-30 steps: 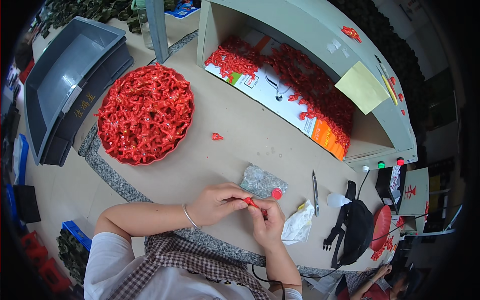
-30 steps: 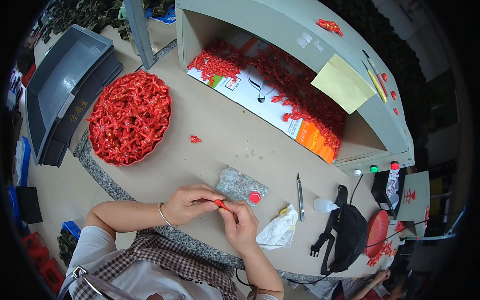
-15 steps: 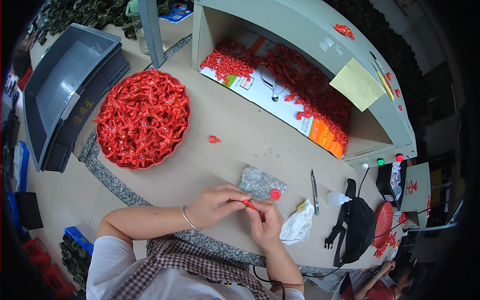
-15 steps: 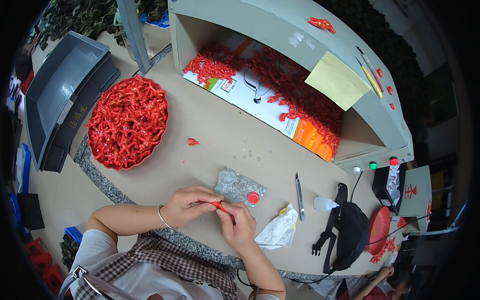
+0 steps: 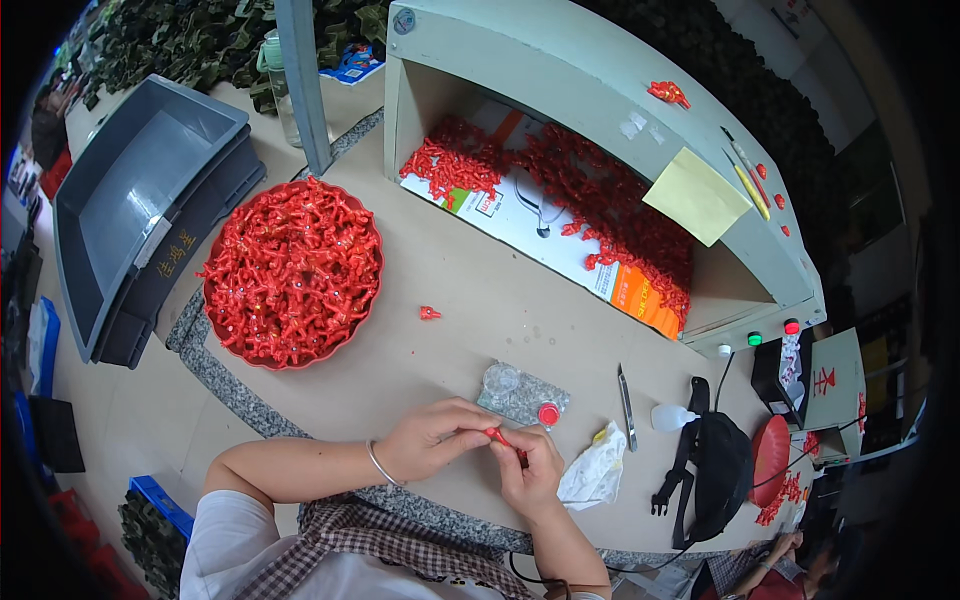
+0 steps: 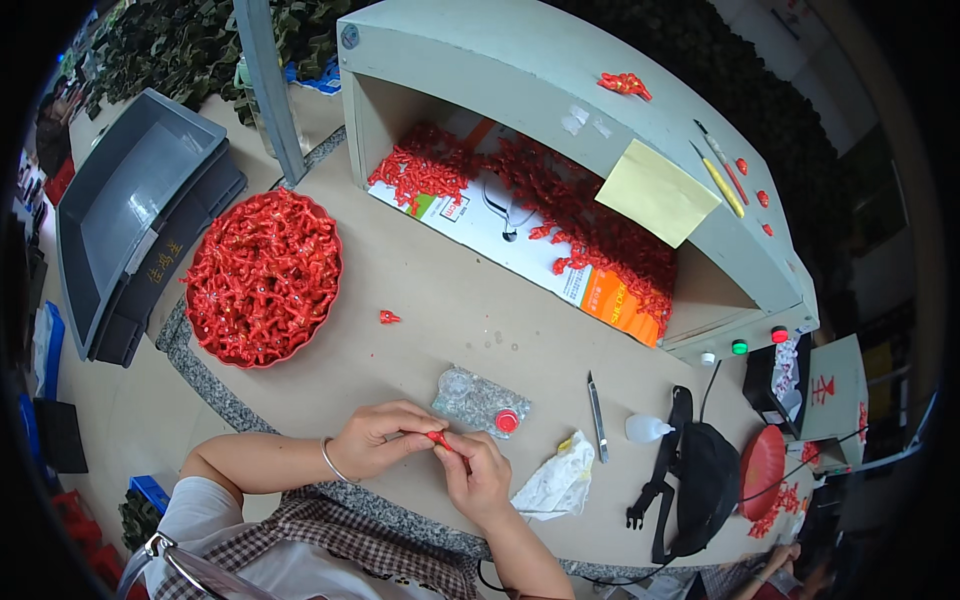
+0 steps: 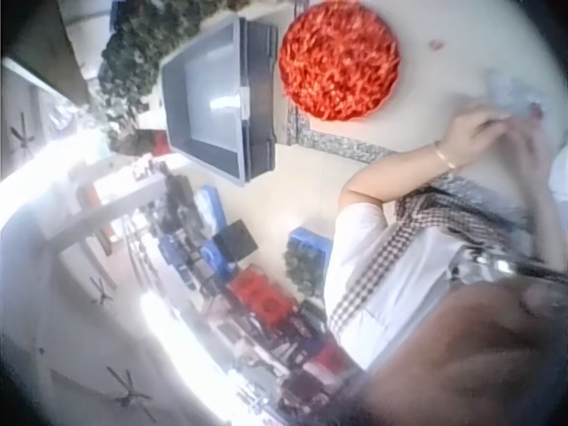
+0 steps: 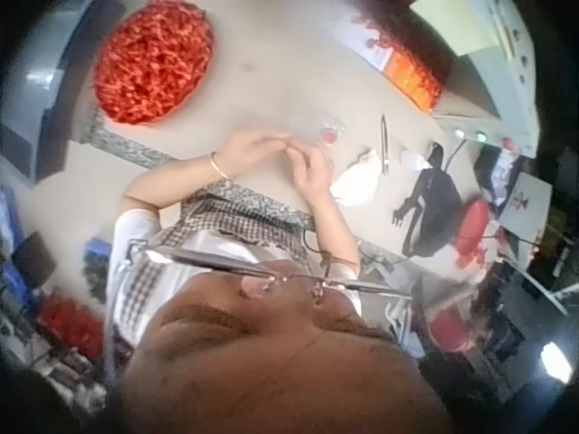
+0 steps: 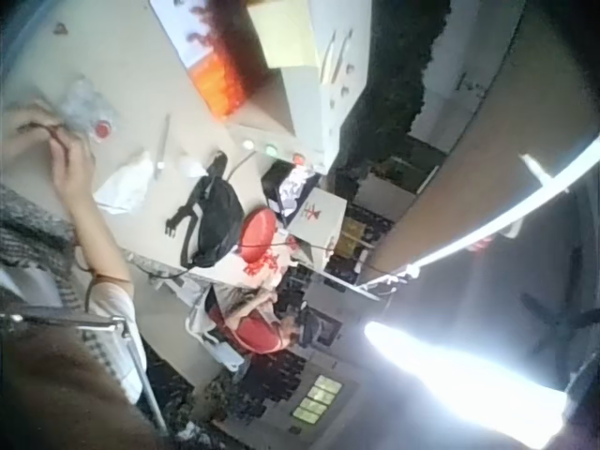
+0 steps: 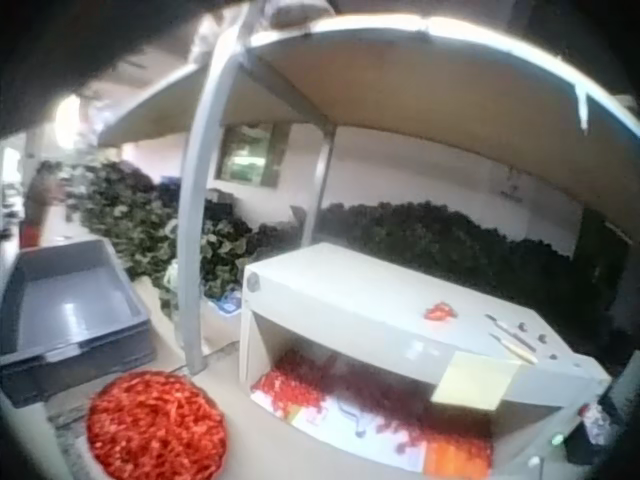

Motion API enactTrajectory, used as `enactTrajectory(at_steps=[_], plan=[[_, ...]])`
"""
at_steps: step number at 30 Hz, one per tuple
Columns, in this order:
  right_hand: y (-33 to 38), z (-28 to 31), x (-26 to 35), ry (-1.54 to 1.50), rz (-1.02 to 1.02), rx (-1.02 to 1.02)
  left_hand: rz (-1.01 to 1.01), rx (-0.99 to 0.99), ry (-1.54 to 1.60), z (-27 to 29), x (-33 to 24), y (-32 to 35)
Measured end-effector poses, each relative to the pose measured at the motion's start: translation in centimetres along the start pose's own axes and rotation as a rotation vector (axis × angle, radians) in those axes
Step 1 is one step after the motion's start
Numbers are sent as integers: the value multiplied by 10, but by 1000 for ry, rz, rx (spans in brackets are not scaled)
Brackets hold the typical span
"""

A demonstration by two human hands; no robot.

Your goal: The person assembles small plastic toy figures by attaching components together by hand.

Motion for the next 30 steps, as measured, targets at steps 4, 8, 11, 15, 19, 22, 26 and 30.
enactTrajectory(at_steps=[4,8,11,15,19,22,26,30], plan=[[0,2,-1,-34,-31,6,35,3,8,0,-4,0],[5,4,-10,-318,-241,67,-7,55,-33,1,-6,-5],[3,9,-18,-578,-310,129,-109,154,-154,6,-8,-8],[-8,17,-9,-790,-270,314,613,335,756,7,5,-6],[-7,23,-5,-661,-300,357,780,529,858,8,11,-4],[-7,25,1,-620,-332,427,774,607,805,12,12,-4],[-5,30,8,-550,-379,434,793,651,764,14,10,-5],[-1,50,-9,-238,-365,268,769,500,918,10,11,-6]])
Point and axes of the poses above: each hand's wrist, its own y-axis away from the middle knuckle, its own z-axis out of the back of the hand, x = y × z, the point moved 1 cm from there along -y, towards the middle knuckle, and after that the axes turned 7 degrees about y, right-handed, at the moved point
